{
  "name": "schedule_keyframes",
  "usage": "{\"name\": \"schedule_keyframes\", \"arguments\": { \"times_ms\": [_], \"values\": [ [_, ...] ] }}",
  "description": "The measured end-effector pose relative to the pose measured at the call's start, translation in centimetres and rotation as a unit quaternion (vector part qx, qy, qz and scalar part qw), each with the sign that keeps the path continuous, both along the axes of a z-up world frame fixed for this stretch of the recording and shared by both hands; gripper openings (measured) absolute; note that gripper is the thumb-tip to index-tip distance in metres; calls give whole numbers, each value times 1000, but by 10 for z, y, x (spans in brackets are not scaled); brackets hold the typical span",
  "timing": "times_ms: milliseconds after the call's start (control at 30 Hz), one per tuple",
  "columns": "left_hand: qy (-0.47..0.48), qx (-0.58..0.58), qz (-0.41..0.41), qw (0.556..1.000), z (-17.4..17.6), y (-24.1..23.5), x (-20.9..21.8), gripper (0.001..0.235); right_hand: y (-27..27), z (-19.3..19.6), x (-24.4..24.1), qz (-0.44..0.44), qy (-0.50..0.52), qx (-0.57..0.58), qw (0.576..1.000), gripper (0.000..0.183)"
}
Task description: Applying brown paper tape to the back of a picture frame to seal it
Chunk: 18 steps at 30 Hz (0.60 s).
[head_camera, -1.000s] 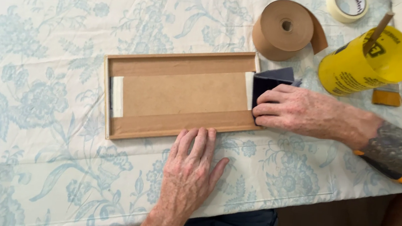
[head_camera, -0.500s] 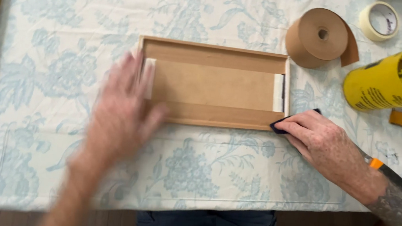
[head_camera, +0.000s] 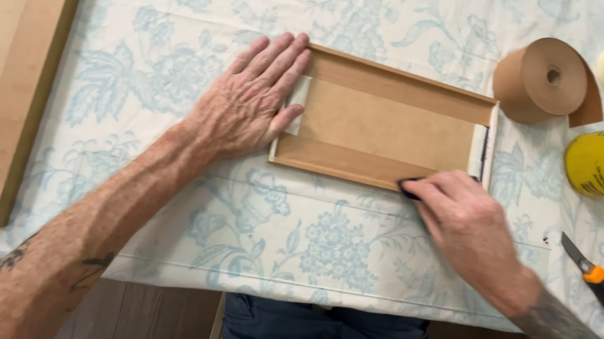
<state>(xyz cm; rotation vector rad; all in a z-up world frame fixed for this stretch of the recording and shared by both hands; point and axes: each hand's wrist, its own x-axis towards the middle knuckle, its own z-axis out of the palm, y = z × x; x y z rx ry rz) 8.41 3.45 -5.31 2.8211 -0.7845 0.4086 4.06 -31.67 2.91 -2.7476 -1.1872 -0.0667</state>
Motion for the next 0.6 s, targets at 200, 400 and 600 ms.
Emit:
{"name": "schedule_keyframes", "arguments": {
  "times_ms": [200,400,600],
  "values": [
    [-20,1,10,1000,-5,1,0,71,115,-6,-4,95,-4,84,992,16],
    [-10,15,9,1000,-4,0,-4,67,118,-14,-4,146,-21,104,984,19],
    [31,-18,26,999,-1,-4,-4,68,103,-31,-3,48,-26,84,995,14]
  ]
}}
